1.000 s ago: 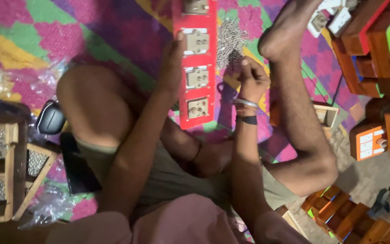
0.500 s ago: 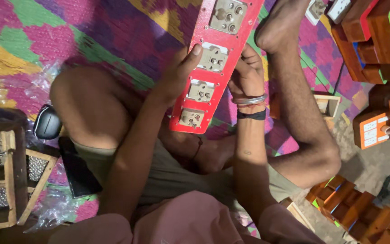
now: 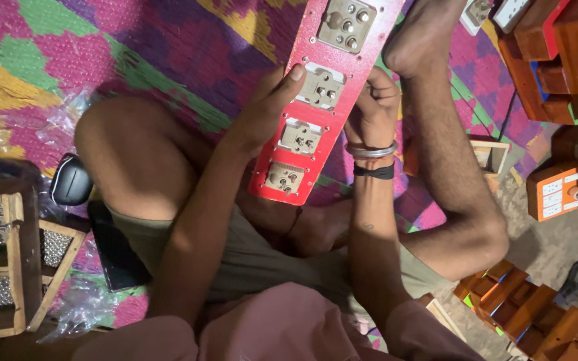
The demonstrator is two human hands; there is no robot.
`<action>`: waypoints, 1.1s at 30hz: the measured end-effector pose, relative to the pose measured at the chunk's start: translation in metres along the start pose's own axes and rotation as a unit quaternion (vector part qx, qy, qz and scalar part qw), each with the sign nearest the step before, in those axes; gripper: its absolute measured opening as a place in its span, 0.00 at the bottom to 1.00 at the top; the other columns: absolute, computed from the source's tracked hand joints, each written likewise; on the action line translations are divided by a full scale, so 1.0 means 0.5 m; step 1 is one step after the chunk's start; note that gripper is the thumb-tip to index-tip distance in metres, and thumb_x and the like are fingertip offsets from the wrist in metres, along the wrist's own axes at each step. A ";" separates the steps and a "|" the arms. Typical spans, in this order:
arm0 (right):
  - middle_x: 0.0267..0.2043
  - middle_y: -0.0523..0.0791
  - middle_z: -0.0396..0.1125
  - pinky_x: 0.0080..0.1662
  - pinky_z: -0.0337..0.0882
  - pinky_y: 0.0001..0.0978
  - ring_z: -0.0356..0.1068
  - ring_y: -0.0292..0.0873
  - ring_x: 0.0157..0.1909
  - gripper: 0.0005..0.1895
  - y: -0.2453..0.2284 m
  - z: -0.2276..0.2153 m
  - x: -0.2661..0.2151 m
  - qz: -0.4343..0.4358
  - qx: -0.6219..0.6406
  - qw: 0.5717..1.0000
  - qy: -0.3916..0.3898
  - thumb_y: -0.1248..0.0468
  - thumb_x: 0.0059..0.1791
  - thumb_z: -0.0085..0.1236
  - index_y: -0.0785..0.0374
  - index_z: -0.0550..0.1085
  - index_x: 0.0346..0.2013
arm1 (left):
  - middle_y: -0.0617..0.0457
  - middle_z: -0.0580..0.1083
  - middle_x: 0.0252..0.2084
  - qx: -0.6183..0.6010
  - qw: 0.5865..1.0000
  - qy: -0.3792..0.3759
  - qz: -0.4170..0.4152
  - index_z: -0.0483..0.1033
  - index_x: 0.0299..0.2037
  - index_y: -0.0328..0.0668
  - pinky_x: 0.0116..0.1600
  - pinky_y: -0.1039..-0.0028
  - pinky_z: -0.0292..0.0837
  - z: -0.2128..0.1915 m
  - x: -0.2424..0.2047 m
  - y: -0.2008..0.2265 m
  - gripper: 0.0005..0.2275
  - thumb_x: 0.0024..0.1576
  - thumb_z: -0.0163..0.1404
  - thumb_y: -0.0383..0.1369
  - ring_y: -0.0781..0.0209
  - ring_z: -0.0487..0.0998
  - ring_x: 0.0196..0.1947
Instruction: The person sits on a colorful mat and assembles a red electrical switchboard by inserting small metal screws into the screw terminals of multiple white socket modules. The person handles the switchboard and screws by hand, repeatedly picking up screws and tightening them into the modules.
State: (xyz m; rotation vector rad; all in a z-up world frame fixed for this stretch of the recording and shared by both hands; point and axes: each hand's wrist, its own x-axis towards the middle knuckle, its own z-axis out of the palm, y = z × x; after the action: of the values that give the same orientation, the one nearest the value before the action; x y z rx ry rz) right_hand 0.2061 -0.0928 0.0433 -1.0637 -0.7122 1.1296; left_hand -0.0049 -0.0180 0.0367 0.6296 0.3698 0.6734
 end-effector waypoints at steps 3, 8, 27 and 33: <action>0.50 0.50 0.74 0.57 0.75 0.37 0.75 0.42 0.50 0.11 -0.008 0.036 -0.003 0.003 0.046 0.999 0.020 0.70 0.56 0.56 0.72 0.73 0.52 | 0.54 0.76 0.49 0.021 1.000 0.014 0.015 0.72 0.59 0.34 0.54 0.72 0.74 -0.005 0.001 -0.001 0.21 0.69 0.41 0.46 0.68 0.76 0.47; 0.52 0.48 0.72 0.61 0.71 0.37 0.71 0.40 0.54 0.11 -0.021 0.088 -0.004 -0.038 0.006 0.999 0.023 0.66 0.57 0.57 0.68 0.71 0.52 | 0.55 0.78 0.48 0.080 0.996 0.036 0.026 0.74 0.57 0.35 0.54 0.73 0.74 -0.004 0.001 -0.001 0.21 0.69 0.41 0.47 0.69 0.77 0.47; 0.30 0.35 0.65 0.36 0.57 0.22 0.57 0.27 0.31 0.06 0.025 0.089 -0.036 -0.032 -0.153 0.969 0.190 0.69 0.53 0.65 0.63 0.75 0.34 | 0.49 0.76 0.48 -0.162 0.979 0.006 -0.124 0.69 0.59 0.39 0.51 0.62 0.79 -0.040 -0.012 -0.074 0.18 0.58 0.51 0.32 0.57 0.80 0.46; 0.30 0.37 0.68 0.35 0.64 0.22 0.64 0.29 0.31 0.04 0.075 0.080 -0.032 0.034 -0.103 0.971 0.213 0.66 0.52 0.63 0.64 0.77 0.36 | 0.49 0.76 0.48 -0.177 0.971 0.080 -0.140 0.72 0.55 0.35 0.51 0.62 0.80 -0.052 -0.017 -0.080 0.15 0.59 0.50 0.32 0.56 0.79 0.48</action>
State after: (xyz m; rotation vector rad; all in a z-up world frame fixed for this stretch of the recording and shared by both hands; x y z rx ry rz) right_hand 0.1524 -0.0933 0.0236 -1.4600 -0.4579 0.8531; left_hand -0.0059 -0.0372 -0.0078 0.1783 0.4652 0.5017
